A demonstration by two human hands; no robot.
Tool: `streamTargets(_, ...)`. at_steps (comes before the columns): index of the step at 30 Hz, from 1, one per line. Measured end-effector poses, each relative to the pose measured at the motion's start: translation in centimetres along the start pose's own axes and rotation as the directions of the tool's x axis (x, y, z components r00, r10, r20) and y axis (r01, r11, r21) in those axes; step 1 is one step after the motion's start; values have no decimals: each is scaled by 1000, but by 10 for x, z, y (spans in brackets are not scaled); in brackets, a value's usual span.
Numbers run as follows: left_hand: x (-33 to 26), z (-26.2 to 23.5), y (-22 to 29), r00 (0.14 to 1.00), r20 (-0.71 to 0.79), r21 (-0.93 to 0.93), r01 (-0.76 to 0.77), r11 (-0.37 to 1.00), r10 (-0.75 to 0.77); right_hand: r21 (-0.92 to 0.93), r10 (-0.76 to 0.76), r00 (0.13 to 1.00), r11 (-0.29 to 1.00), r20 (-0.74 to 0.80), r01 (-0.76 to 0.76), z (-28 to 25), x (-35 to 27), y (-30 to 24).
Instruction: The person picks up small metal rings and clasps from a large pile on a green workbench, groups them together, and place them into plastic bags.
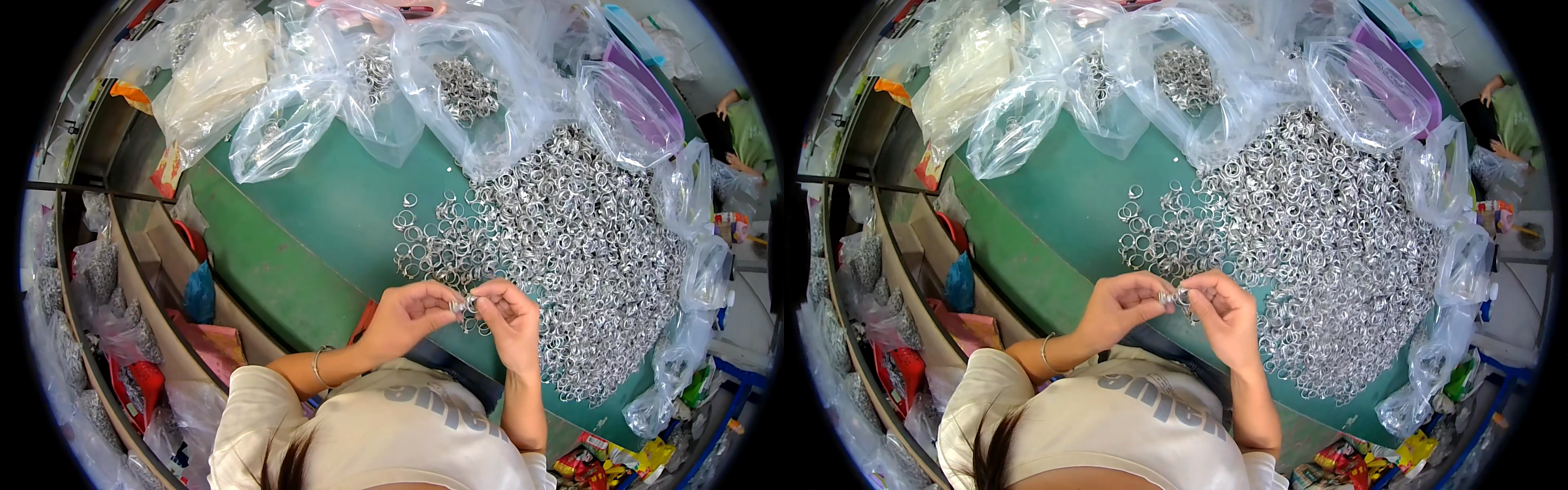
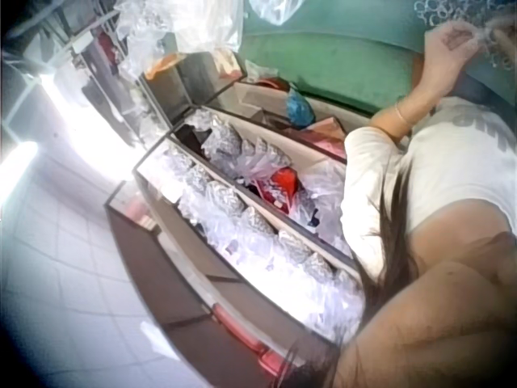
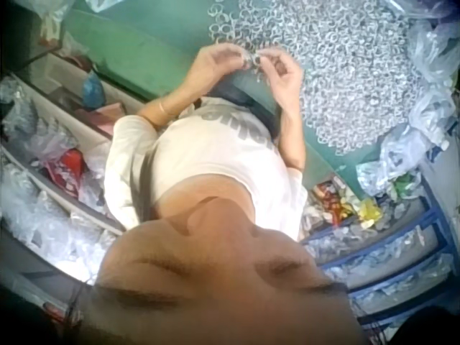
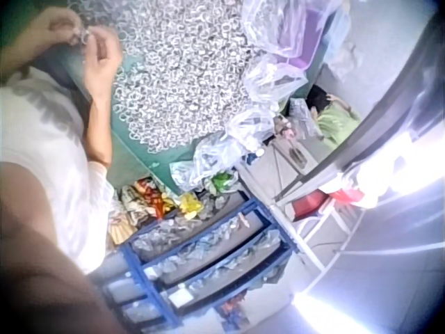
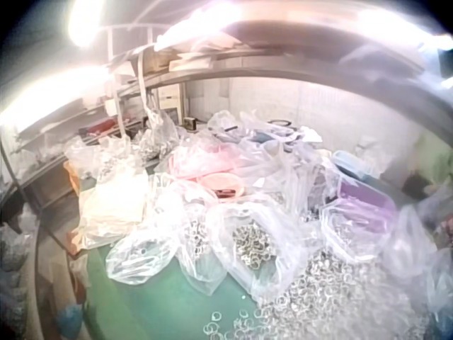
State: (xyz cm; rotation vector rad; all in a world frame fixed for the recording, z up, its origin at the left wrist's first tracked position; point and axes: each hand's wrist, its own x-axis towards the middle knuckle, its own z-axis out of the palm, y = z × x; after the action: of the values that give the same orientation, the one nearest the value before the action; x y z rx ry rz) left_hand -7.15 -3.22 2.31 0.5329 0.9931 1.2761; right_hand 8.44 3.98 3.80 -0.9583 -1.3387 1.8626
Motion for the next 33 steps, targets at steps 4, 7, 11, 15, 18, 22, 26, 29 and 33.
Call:
streamTargets(4,0,5,-4,965,105,100,-249,963,239,71,121,991,991,-58,-116,-3,-2,4)
streamTargets(7,4,1,-2,973,164,-15,-165,986,166,88,69,997,994,-45,-65,-7,-4,6)
streamTargets(11,-1,4,3,940,232,238,-305,922,251,75,-4,1000,997,-28,6,-9,-7,0)
streamTargets(15,0,12,12,967,172,172,-216,961,187,-54,-113,983,993,-145,106,2,-11,-7)
streamTargets(18,-1,12,13,942,190,375,-331,866,277,-4,-132,985,991,-110,132,1,-13,-3)
streamTargets(22,-2,11,14,920,240,402,-384,831,309,-199,-318,943,935,-96,295,3,-15,-3)
streamTargets(26,0,13,9,978,143,47,-157,986,149,-343,-382,921,877,-73,336,1,-19,-5)
streamTargets(29,-6,17,25,854,350,497,-518,696,385,-66,-219,971,975,-100,213,0,-23,-9)
streamTargets(33,3,12,21,971,227,138,-109,984,76,-354,-411,909,861,-63,365,-1,-23,-8)
